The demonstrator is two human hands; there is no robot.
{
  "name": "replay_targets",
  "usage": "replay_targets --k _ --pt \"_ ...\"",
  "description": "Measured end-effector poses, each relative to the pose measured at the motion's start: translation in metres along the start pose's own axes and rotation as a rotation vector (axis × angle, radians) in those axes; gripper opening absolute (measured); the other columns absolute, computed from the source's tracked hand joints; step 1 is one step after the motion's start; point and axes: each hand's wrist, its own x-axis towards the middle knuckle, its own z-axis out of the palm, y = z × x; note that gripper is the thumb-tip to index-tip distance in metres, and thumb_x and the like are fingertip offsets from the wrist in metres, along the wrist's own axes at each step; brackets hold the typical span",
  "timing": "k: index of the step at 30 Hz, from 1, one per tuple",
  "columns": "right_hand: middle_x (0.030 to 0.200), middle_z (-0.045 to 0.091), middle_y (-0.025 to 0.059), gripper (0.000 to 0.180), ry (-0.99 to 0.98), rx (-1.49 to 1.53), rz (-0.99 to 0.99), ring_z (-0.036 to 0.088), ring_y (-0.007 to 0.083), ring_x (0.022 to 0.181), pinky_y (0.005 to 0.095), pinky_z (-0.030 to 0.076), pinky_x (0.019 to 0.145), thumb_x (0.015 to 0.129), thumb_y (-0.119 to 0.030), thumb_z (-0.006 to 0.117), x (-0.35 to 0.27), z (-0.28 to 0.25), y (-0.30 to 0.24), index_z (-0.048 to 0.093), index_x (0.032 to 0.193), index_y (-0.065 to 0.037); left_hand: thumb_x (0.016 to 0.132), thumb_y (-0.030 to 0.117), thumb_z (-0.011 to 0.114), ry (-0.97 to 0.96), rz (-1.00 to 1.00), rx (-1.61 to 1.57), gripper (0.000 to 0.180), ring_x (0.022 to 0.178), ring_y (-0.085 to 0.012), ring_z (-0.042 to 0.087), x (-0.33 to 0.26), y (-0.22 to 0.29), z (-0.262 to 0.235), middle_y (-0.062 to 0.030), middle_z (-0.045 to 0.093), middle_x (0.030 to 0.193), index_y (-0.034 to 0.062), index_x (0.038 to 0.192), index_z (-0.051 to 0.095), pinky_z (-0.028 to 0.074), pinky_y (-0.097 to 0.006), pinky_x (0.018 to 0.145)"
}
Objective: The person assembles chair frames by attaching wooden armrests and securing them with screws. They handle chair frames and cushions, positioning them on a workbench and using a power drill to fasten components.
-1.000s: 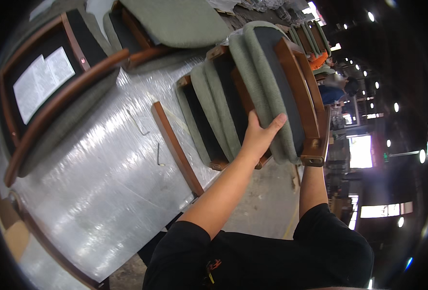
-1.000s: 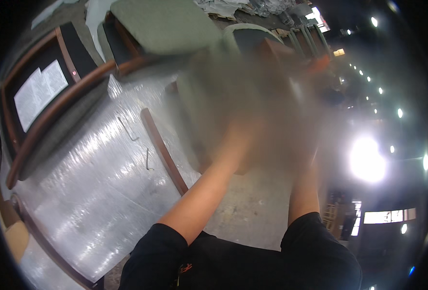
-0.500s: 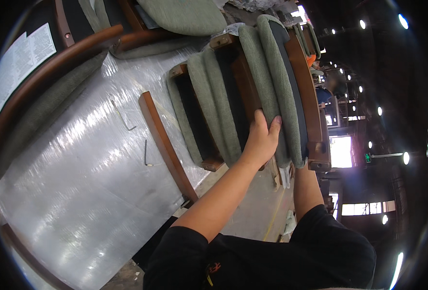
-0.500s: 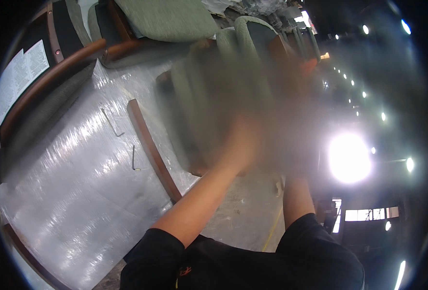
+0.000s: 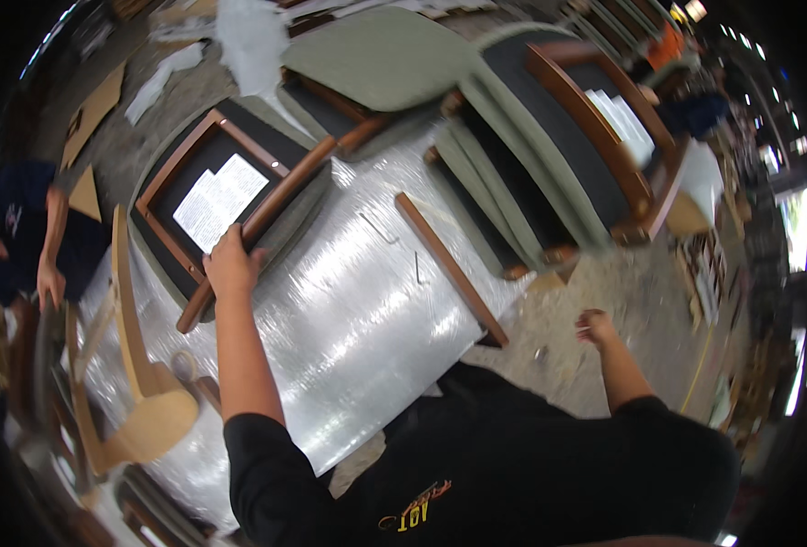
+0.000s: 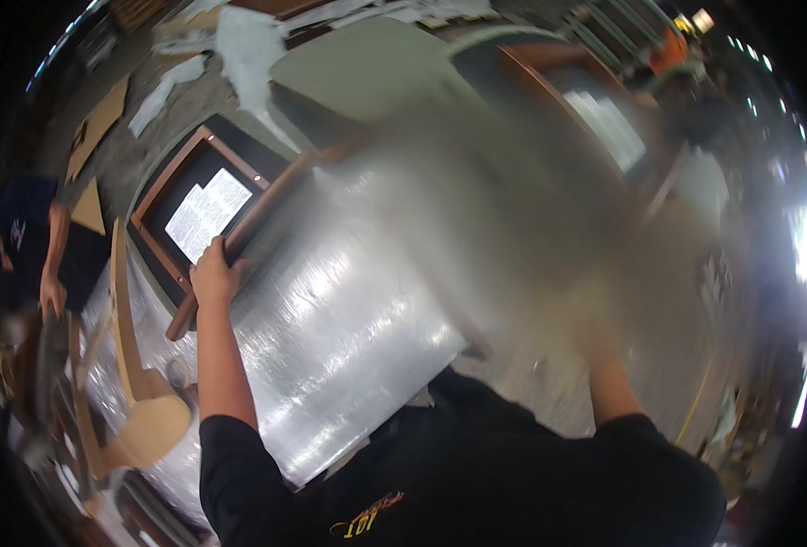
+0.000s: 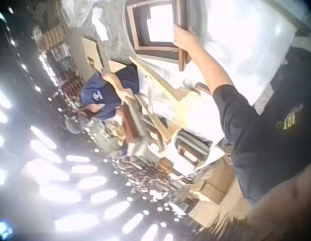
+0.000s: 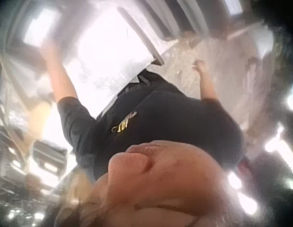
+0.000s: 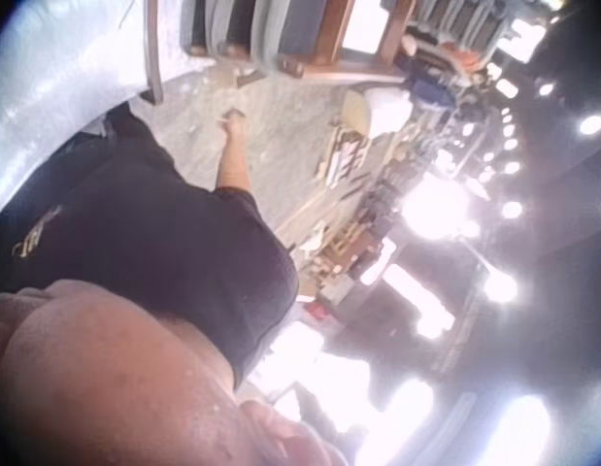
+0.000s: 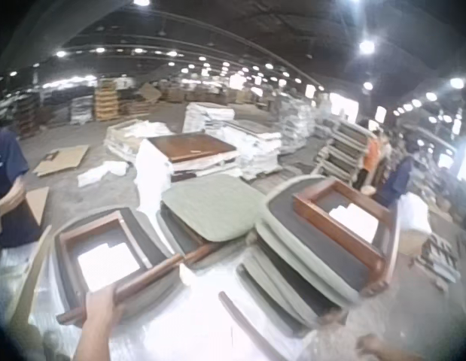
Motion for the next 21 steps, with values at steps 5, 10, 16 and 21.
replay_targets --k 5,10,16,21 --pt "0.084 0.073 0.0055 0.024 -0.549 -0.646 -0.016 0.068 0.0157 0.061 0.0319 0.056 0.056 0.102 -0.028 0.062 -0.128 0.12 -0.006 0.072 0.103 -0.006 0.093 0.019 0.072 0.07 0.135 -0.077 0.039 0.111 -0.0412 0.069 -0.055 -0.01 -0.041 -0.02 0.073 0.119 0.0083 0.13 0.069 0.053 -0.051 0.098" --pt "0.084 0.073 0.0125 0.032 -0.184 -0.425 -0.688 0.071 0.0271 0.07 0.038 0.055 0.062 0.103 -0.03 0.062 -0.129 0.258 -0.167 0.071 0.088 -0.003 0.083 0.013 0.078 0.04 0.387 -0.283 0.031 0.096 -0.0392 0.07 -0.188 -0.005 -0.011 -0.0172 0.075 0.102 0.0083 0.113 0.072 0.054 -0.05 0.088" --pt "0.102 0.073 0.026 0.026 -0.098 -0.944 -0.794 0.072 0.0413 0.1 0.0515 0.057 0.086 0.097 -0.023 0.065 -0.08 0.407 -0.222 0.072 0.101 0.002 0.079 0.013 0.08 -0.397 0.395 -0.224 0.054 0.113 -0.0339 0.061 -0.332 0.015 0.093 -0.0088 0.066 0.119 0.0143 0.13 0.064 0.047 -0.048 0.092" --pt "0.122 0.069 0.0253 0.024 -0.017 -1.067 -0.711 0.072 0.0411 0.106 0.05 0.058 0.088 0.093 -0.012 0.064 -0.077 0.458 -0.216 0.07 0.111 0.002 0.076 0.011 0.081 -0.18 0.412 -0.344 0.056 0.115 -0.031 0.061 -0.354 0.012 0.113 -0.0068 0.065 0.122 0.0146 0.13 0.065 0.046 -0.047 0.094"
